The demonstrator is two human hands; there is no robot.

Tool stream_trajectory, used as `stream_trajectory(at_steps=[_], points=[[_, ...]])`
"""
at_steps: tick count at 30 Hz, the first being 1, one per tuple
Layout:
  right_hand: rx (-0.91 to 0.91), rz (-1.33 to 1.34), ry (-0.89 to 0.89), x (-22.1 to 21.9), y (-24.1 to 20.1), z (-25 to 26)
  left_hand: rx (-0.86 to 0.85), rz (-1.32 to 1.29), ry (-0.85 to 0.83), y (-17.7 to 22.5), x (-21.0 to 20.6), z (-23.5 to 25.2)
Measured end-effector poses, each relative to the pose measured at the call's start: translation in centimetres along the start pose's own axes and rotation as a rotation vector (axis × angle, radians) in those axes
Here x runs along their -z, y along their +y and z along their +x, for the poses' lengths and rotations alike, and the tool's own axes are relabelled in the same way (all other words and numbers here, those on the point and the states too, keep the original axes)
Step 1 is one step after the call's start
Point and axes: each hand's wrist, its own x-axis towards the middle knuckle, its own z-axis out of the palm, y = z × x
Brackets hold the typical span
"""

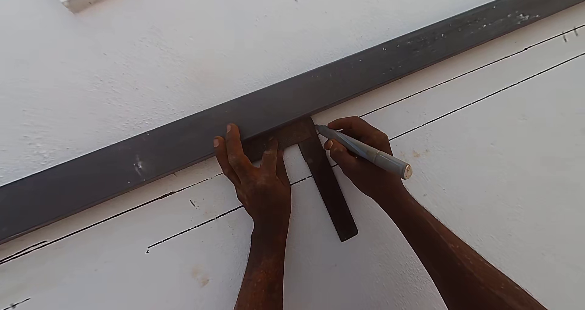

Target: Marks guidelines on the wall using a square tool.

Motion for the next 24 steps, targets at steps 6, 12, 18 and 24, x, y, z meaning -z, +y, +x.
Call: stream_trajectory(at_steps=[6,12,18,24], points=[[-0.024,-0.047,-0.042,1.3,-0.4,-2.7,0.002,0.016,-0.014,0.1,0.1,0.0],[-0.041,-0.085,-0.056,1.7,-0.2,-3.9,0.007,0.008,-0.023,0.3,0.3,0.1],[0.007,-0.021,0.006,1.5,-0.6,-3.5,0.001,0.008,-0.002,0.2,0.1,0.1],[0.061,0.099,0.003,0.0,0.1,0.0,0.000,0.003,-0.003,0.1,0.1,0.1]])
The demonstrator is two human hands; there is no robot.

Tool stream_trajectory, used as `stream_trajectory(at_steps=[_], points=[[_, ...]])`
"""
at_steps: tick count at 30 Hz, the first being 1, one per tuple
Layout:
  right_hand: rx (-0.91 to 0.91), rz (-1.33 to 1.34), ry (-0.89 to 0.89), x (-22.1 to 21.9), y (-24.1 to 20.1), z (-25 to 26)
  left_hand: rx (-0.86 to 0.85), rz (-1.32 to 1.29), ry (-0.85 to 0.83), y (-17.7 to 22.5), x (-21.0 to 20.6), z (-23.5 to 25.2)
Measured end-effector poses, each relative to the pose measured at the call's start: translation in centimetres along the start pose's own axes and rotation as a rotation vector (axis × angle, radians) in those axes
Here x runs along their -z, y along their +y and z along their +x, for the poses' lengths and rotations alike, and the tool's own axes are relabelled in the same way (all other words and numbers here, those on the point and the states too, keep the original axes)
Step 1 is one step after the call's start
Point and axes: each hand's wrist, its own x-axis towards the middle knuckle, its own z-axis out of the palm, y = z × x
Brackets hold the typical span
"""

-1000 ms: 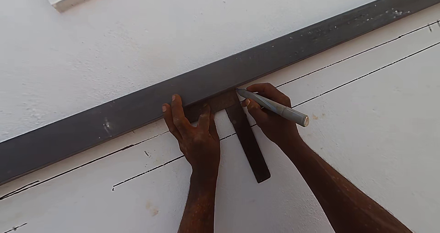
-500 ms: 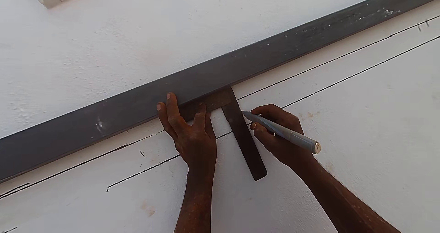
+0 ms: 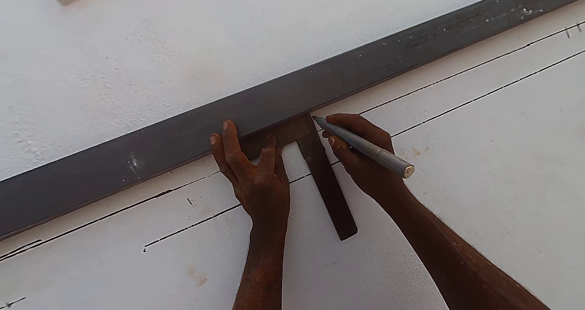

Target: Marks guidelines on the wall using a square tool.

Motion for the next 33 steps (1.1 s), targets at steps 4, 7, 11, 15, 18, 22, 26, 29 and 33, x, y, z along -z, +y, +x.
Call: stream_trajectory(at_steps=[4,7,11,15,18,22,26,29,33], points=[[-0.018,0.015,-0.012,-0.3,0.1,0.9,0.002,0.005,-0.003,-0.1,-0.1,0.0],[0.001,0.049,-0.021,-0.2,0.3,1.2,-0.001,0.000,-0.004,-0.1,0.0,0.0],[0.007,-0.006,-0.049,0.3,0.3,0.6,0.000,-0.001,-0.001,0.0,0.0,0.0],[-0.029,-0.095,-0.076,1.2,-0.3,-1.5,-0.011,0.003,0.004,-0.1,-0.1,0.0],[-0.059,-0.126,-0.085,1.7,-0.6,-3.1,-0.007,0.011,0.005,-0.1,-0.1,0.0],[-0.092,-0.177,-0.087,2.0,-0.8,-4.7,0.007,0.005,-0.029,0.3,0.4,0.0],[-0.111,-0.186,-0.085,2.3,-1.0,-5.7,0.000,0.013,-0.014,0.1,0.2,0.0],[-0.127,-0.200,-0.085,2.5,-1.3,-6.4,-0.008,0.012,-0.003,0.0,0.0,0.0],[-0.140,-0.209,-0.080,2.7,-1.3,-7.0,-0.006,0.005,-0.006,0.0,0.1,0.1]])
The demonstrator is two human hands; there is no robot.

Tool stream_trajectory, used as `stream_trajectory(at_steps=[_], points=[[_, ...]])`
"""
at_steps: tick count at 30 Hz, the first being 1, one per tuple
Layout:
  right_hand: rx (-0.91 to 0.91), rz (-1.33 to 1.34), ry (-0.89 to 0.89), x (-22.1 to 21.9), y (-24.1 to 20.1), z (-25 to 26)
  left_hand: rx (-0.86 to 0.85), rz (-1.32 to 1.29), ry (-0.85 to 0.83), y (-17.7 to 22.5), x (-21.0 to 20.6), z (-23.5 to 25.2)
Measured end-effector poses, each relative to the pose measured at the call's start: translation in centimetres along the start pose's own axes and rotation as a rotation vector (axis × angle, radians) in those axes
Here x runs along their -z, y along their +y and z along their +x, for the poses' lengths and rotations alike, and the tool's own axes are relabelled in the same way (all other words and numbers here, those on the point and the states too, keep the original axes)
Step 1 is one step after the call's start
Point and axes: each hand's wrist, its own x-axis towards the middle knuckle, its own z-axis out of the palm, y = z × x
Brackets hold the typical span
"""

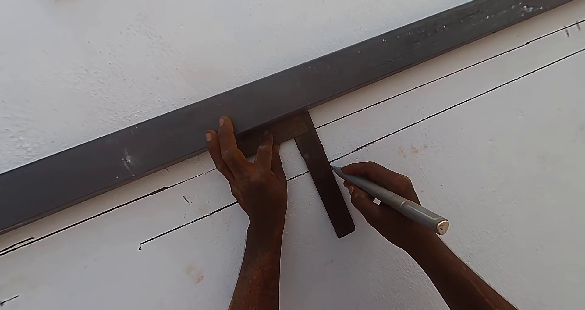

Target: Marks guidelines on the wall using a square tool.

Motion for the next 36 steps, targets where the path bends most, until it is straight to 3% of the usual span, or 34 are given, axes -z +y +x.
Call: stream_trajectory(at_steps=[9,15,24,36], points=[[0.159,0.027,0.059,-0.1,-1.6,1.2,-0.002,0.008,-0.002,0.0,-0.1,0.0],[0.473,-0.456,0.061,-4.2,-2.7,1.7,0.010,0.003,-0.007,0.1,0.0,-0.1],[0.389,-0.624,0.093,-6.4,-3.7,3.4,-0.014,0.012,0.060,0.0,-0.4,0.0],[0.318,-0.701,0.117,-6.8,-5.0,2.1,0.002,0.002,0.013,0.1,0.0,0.0]])
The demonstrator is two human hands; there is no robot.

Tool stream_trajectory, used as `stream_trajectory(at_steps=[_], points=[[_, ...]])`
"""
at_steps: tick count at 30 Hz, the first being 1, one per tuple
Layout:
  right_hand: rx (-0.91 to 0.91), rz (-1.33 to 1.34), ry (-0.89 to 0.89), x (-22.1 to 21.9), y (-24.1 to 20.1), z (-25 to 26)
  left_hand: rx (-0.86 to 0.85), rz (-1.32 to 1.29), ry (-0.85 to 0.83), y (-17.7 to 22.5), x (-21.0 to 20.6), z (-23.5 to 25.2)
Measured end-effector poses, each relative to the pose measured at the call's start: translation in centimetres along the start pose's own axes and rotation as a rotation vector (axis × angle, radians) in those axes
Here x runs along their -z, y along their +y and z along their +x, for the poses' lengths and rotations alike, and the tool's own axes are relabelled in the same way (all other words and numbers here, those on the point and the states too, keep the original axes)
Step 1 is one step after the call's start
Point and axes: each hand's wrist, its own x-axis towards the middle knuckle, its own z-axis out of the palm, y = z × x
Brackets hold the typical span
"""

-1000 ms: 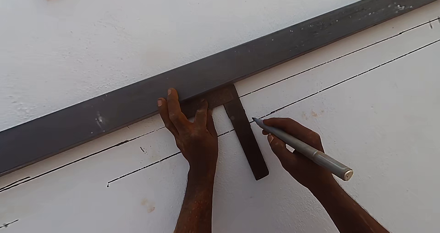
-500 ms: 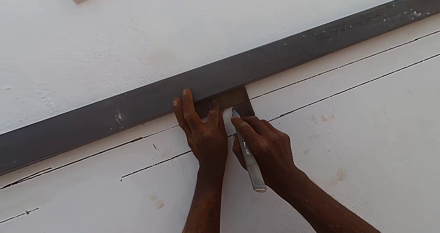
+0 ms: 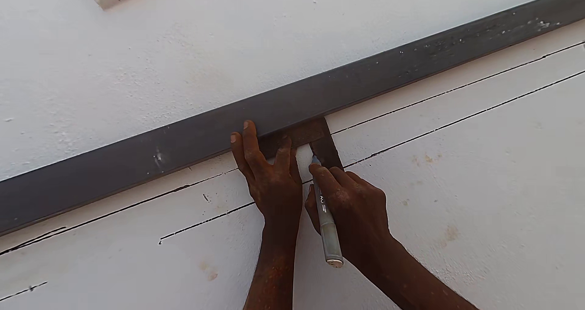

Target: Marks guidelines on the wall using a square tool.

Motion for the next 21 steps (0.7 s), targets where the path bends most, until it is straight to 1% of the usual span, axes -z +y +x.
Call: stream_trajectory(at_steps=[8,11,13,15,17,21], points=[[-0.026,-0.002,0.027,0.4,-0.2,-2.7,0.007,-0.010,-0.003,0.1,0.1,0.0],[-0.019,0.165,0.093,1.3,0.5,-3.9,0.017,-0.008,-0.004,0.1,0.1,0.0],[-0.059,0.247,0.125,2.1,1.6,-5.8,0.032,-0.023,-0.013,0.2,0.1,0.0],[-0.124,0.170,0.140,2.1,3.1,-7.9,0.045,-0.035,-0.019,0.4,0.2,0.1],[-0.185,0.038,0.093,1.2,3.9,-9.8,0.053,-0.035,-0.028,0.4,0.3,0.0],[-0.183,-0.035,0.057,-0.5,3.4,-10.7,0.064,-0.027,-0.041,0.5,0.2,0.0]])
